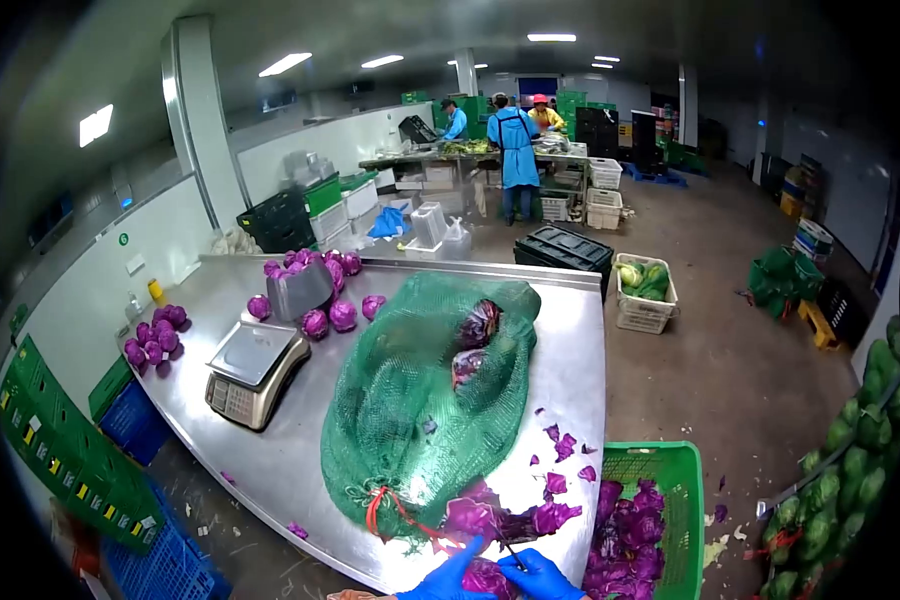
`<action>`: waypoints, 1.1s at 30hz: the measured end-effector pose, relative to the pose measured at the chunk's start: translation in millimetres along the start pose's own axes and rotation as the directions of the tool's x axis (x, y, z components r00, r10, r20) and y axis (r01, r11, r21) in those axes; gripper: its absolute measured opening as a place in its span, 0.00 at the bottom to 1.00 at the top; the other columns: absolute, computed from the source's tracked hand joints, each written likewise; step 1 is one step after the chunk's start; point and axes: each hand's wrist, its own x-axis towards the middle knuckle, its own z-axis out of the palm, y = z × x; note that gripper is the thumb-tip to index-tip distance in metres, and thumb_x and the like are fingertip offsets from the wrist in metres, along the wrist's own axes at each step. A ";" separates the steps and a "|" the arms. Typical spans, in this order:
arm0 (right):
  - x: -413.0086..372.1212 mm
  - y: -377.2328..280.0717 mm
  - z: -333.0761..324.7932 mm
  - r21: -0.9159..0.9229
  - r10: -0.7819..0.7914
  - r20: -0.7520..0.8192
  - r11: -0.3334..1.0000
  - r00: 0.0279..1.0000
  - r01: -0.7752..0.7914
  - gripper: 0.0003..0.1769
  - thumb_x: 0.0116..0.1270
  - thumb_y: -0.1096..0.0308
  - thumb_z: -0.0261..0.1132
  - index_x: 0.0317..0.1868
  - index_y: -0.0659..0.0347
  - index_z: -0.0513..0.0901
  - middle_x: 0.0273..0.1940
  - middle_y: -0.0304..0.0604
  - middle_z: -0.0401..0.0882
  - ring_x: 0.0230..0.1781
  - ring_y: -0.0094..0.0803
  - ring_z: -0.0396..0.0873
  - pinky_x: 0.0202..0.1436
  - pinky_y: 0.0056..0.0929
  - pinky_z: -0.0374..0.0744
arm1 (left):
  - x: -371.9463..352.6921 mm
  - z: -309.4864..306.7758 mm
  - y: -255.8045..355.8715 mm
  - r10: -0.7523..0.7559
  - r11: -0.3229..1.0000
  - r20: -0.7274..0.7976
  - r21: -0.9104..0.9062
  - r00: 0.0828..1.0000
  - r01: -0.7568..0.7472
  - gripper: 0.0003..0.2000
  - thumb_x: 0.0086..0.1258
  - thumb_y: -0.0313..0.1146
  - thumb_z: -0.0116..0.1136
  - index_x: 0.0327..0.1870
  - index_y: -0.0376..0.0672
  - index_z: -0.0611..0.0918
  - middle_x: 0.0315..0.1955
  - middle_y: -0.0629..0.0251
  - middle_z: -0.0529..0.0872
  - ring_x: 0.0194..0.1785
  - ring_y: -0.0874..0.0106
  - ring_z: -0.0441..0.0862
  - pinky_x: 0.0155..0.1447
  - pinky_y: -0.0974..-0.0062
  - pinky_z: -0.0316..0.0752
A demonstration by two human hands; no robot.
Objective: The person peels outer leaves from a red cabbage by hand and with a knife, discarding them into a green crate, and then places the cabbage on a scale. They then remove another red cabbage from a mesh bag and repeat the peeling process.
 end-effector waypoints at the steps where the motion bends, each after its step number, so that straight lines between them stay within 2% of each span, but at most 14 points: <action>1: -14.3 -24.9 2.6 -0.148 -0.007 -0.036 0.989 0.999 0.001 0.14 0.69 0.63 0.63 0.48 0.63 0.78 0.32 0.38 0.77 0.29 0.21 0.74 0.32 0.23 0.75 | -4.0 1.7 -4.9 -0.117 0.983 0.058 -0.133 0.991 0.124 0.54 0.51 0.24 0.73 0.76 0.42 0.47 0.59 0.51 0.75 0.56 0.66 0.77 0.58 0.67 0.74; 3: -21.8 -32.0 10.2 -0.256 -0.042 -0.052 0.966 0.998 0.027 0.11 0.69 0.64 0.64 0.43 0.63 0.78 0.32 0.41 0.79 0.30 0.23 0.77 0.32 0.25 0.76 | -1.4 12.7 -58.7 -0.081 0.976 0.072 -0.197 0.994 0.094 0.53 0.54 0.18 0.68 0.77 0.48 0.43 0.49 0.56 0.81 0.45 0.73 0.81 0.45 0.76 0.79; 4: -23.1 -28.7 11.7 -0.191 -0.005 -0.022 0.982 1.000 0.001 0.11 0.68 0.64 0.65 0.41 0.63 0.78 0.32 0.41 0.79 0.30 0.23 0.77 0.32 0.25 0.76 | 3.2 9.0 3.8 -0.089 0.921 0.103 -0.370 0.991 0.122 0.52 0.54 0.20 0.70 0.77 0.45 0.46 0.48 0.58 0.80 0.47 0.73 0.80 0.48 0.74 0.78; 6: -18.8 -12.0 6.1 -0.284 -0.050 -0.036 0.958 0.998 0.038 0.12 0.68 0.64 0.66 0.41 0.63 0.76 0.29 0.40 0.78 0.26 0.24 0.77 0.29 0.25 0.76 | 1.8 3.6 3.9 0.044 0.997 0.050 0.067 0.998 -0.047 0.51 0.54 0.23 0.71 0.76 0.42 0.48 0.47 0.59 0.79 0.48 0.73 0.79 0.51 0.73 0.78; 7: -26.3 -29.1 7.9 -0.267 -0.003 -0.041 0.964 0.999 -0.008 0.11 0.68 0.64 0.66 0.41 0.63 0.77 0.28 0.39 0.78 0.25 0.23 0.76 0.29 0.24 0.75 | 0.7 4.0 -16.7 -0.147 0.985 0.107 -0.075 0.983 0.156 0.49 0.54 0.27 0.73 0.75 0.40 0.52 0.47 0.60 0.79 0.49 0.72 0.79 0.54 0.73 0.76; 10: -34.6 -17.5 3.1 -0.197 0.063 -0.046 0.978 0.997 -0.071 0.10 0.69 0.63 0.65 0.41 0.62 0.78 0.27 0.38 0.78 0.24 0.22 0.75 0.28 0.23 0.75 | -1.8 6.7 -42.6 -0.030 0.991 0.021 -0.132 0.999 0.033 0.48 0.55 0.29 0.74 0.75 0.40 0.53 0.46 0.62 0.80 0.48 0.72 0.79 0.55 0.74 0.76; 12: -27.1 2.5 -6.9 -0.353 0.021 -0.027 0.935 0.999 -0.029 0.18 0.69 0.56 0.64 0.52 0.59 0.78 0.30 0.40 0.80 0.26 0.24 0.75 0.32 0.26 0.77 | -0.1 -3.0 -10.1 -0.295 0.875 0.218 -0.331 0.931 0.354 0.47 0.58 0.33 0.73 0.76 0.44 0.53 0.56 0.57 0.75 0.58 0.69 0.74 0.62 0.68 0.73; 13: -7.6 57.6 -24.3 -0.252 0.080 -0.056 0.963 0.995 -0.092 0.26 0.70 0.50 0.62 0.53 0.65 0.76 0.30 0.36 0.77 0.27 0.21 0.73 0.30 0.24 0.74 | 9.7 -15.0 13.6 -0.345 0.939 0.177 0.052 0.922 0.341 0.50 0.58 0.48 0.71 0.76 0.43 0.52 0.74 0.49 0.54 0.76 0.59 0.53 0.76 0.63 0.54; 16: -16.7 12.2 -9.2 -0.024 0.188 -0.177 0.981 0.966 -0.195 0.20 0.69 0.51 0.62 0.42 0.63 0.78 0.28 0.38 0.77 0.27 0.22 0.75 0.30 0.26 0.76 | 11.5 -19.2 19.6 -0.355 0.913 0.183 -0.143 0.917 0.382 0.41 0.65 0.39 0.65 0.75 0.39 0.54 0.71 0.55 0.62 0.73 0.66 0.60 0.73 0.68 0.60; 17: -22.6 1.5 -13.7 0.017 0.237 -0.231 0.971 0.944 -0.239 0.18 0.70 0.53 0.61 0.41 0.63 0.78 0.26 0.37 0.75 0.25 0.22 0.73 0.26 0.25 0.74 | 13.3 -17.4 42.0 -0.401 0.763 0.219 -0.458 0.890 0.456 0.33 0.70 0.35 0.59 0.73 0.38 0.59 0.69 0.58 0.65 0.70 0.67 0.64 0.73 0.68 0.58; 20: -29.8 -10.7 -38.4 0.252 0.144 -0.287 0.965 0.947 -0.070 0.14 0.67 0.59 0.65 0.43 0.60 0.78 0.31 0.38 0.77 0.23 0.22 0.67 0.27 0.25 0.71 | 7.1 -19.5 -2.5 -0.425 0.847 0.030 -0.338 0.904 0.410 0.32 0.69 0.37 0.59 0.72 0.40 0.62 0.63 0.59 0.72 0.66 0.68 0.70 0.69 0.69 0.66; 22: -5.1 58.0 -65.3 -0.339 -0.367 -0.418 0.912 0.831 0.232 0.17 0.66 0.66 0.68 0.53 0.59 0.79 0.39 0.37 0.77 0.41 0.21 0.76 0.36 0.19 0.78 | 4.6 -23.1 -7.7 -0.388 0.845 0.052 -0.378 0.920 0.378 0.34 0.66 0.39 0.62 0.72 0.42 0.62 0.65 0.60 0.71 0.68 0.68 0.67 0.72 0.68 0.62; 26: -18.1 -2.6 -14.8 -0.325 -0.261 -0.140 0.923 0.955 0.204 0.26 0.63 0.68 0.70 0.61 0.57 0.75 0.50 0.38 0.71 0.51 0.24 0.72 0.51 0.23 0.74 | 2.6 -15.5 -0.4 -0.368 0.842 0.015 -0.420 0.930 0.340 0.37 0.64 0.40 0.65 0.72 0.42 0.62 0.65 0.59 0.69 0.68 0.66 0.66 0.72 0.67 0.61; 33: -18.1 6.1 10.0 -0.342 -0.442 -0.048 0.850 0.896 0.401 0.07 0.66 0.72 0.65 0.39 0.60 0.74 0.35 0.38 0.68 0.35 0.25 0.69 0.40 0.25 0.72 | -10.0 0.6 1.7 -0.333 0.894 -0.041 -0.332 0.942 0.301 0.46 0.54 0.37 0.75 0.73 0.41 0.58 0.70 0.58 0.63 0.71 0.64 0.62 0.74 0.65 0.58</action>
